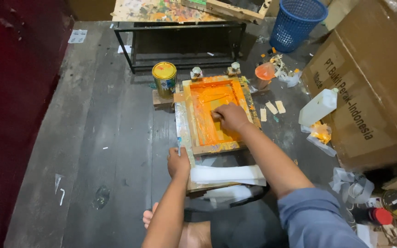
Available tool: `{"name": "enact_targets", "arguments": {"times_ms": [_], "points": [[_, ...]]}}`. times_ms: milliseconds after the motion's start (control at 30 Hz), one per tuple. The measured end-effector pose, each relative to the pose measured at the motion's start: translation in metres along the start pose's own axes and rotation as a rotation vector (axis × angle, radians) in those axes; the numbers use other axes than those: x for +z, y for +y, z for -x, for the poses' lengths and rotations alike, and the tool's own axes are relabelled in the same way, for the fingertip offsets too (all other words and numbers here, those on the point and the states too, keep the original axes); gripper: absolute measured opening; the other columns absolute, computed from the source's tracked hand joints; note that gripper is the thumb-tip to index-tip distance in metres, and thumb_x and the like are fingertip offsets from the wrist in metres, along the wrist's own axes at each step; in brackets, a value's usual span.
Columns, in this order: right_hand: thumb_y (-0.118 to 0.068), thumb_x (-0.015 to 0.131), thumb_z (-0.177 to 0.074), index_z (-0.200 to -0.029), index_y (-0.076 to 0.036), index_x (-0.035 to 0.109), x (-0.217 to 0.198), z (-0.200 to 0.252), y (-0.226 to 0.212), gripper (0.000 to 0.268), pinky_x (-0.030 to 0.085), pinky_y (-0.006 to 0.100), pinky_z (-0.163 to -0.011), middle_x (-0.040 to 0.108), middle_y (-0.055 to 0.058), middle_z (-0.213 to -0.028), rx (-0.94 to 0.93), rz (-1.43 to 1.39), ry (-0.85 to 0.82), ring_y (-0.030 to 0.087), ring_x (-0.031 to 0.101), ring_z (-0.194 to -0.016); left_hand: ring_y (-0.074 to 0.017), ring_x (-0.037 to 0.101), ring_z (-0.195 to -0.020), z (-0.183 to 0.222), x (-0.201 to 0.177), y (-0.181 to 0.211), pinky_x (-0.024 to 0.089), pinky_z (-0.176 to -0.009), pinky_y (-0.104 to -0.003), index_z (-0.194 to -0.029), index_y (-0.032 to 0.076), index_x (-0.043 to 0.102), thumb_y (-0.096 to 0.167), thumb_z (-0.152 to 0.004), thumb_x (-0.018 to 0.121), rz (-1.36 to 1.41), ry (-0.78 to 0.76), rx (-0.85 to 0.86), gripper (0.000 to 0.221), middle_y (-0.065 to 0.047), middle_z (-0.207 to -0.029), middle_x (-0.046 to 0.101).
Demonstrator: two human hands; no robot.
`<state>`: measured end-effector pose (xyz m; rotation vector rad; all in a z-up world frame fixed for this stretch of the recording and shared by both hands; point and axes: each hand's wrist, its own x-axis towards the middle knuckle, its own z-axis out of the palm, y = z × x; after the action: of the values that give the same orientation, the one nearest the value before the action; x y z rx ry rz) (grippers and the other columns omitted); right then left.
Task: Applying pre-cut adhesive tape strips to the edges of a screen printing frame to mask it.
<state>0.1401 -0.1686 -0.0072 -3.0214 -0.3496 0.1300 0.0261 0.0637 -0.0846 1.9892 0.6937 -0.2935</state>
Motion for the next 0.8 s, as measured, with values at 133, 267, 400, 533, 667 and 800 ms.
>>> {"name": "enact_targets", "arguments": {"times_ms": [133, 267, 400, 533, 667, 800], "points": [[-0.029, 0.054, -0.099, -0.125, -0.029, 0.068, -0.021, 0.039, -0.01, 0.029, 0.052, 0.039, -0.103, 0.071, -0.005, -0.121, -0.059, 0.018, -0.031, 0.022, 0.061, -0.118, -0.0391, 0.059, -0.127, 0.009, -0.002, 0.007, 0.049, -0.104, -0.05, -0.133, 0.011, 0.054, 0.043, -0.103, 0.046, -0.017, 0.014, 0.048, 0.045, -0.017, -0.131, 0.059], [-0.024, 0.055, -0.095, -0.117, -0.023, 0.073, -0.021, 0.07, -0.006, 0.028, 0.052, 0.043, -0.101, 0.075, 0.0, -0.116, -0.111, -0.107, -0.086, 0.027, 0.064, -0.114, -0.0409, 0.063, -0.119, 0.018, 0.001, 0.004, 0.051, -0.098, -0.052, -0.124, 0.007, 0.059, 0.036, -0.103, 0.055, -0.033, 0.161, 0.129, 0.036, -0.019, -0.118, 0.064], [-0.017, 0.053, -0.088, -0.109, -0.017, 0.078, -0.042, 0.094, -0.01, 0.033, 0.053, 0.042, -0.101, 0.078, 0.004, -0.106, -0.089, -0.3, -0.117, 0.028, 0.066, -0.112, -0.0356, 0.067, -0.112, 0.01, 0.006, -0.001, 0.053, -0.094, -0.048, -0.119, 0.013, 0.06, 0.037, -0.102, 0.059, -0.025, 0.204, 0.14, 0.03, -0.012, -0.111, 0.066], [-0.019, 0.055, -0.086, -0.111, -0.018, 0.079, -0.051, 0.087, -0.01, 0.035, 0.053, 0.044, -0.101, 0.079, 0.004, -0.106, -0.101, -0.284, -0.139, 0.03, 0.067, -0.112, -0.0356, 0.067, -0.111, 0.012, 0.007, -0.001, 0.053, -0.094, -0.048, -0.118, 0.013, 0.061, 0.037, -0.102, 0.061, -0.063, 0.245, 0.16, 0.029, -0.012, -0.11, 0.067], [-0.021, 0.057, -0.087, -0.116, -0.022, 0.078, -0.053, 0.051, 0.0, 0.036, 0.053, 0.044, -0.102, 0.078, 0.004, -0.109, -0.071, -0.204, -0.067, 0.029, 0.068, -0.114, -0.0343, 0.067, -0.108, 0.017, 0.006, 0.001, 0.052, -0.093, -0.047, -0.12, 0.014, 0.063, 0.035, -0.1, 0.065, -0.007, 0.266, 0.17, 0.03, -0.011, -0.105, 0.065], [-0.011, 0.056, -0.089, -0.124, -0.015, 0.076, -0.048, 0.011, 0.008, 0.04, 0.053, 0.043, -0.097, 0.077, 0.004, -0.109, -0.09, -0.254, 0.119, 0.03, 0.068, -0.108, -0.0274, 0.066, -0.101, 0.028, 0.0, 0.011, 0.052, -0.091, -0.041, -0.121, 0.016, 0.067, 0.031, -0.095, 0.073, 0.076, 0.314, 0.18, 0.03, -0.005, -0.098, 0.062]]}}
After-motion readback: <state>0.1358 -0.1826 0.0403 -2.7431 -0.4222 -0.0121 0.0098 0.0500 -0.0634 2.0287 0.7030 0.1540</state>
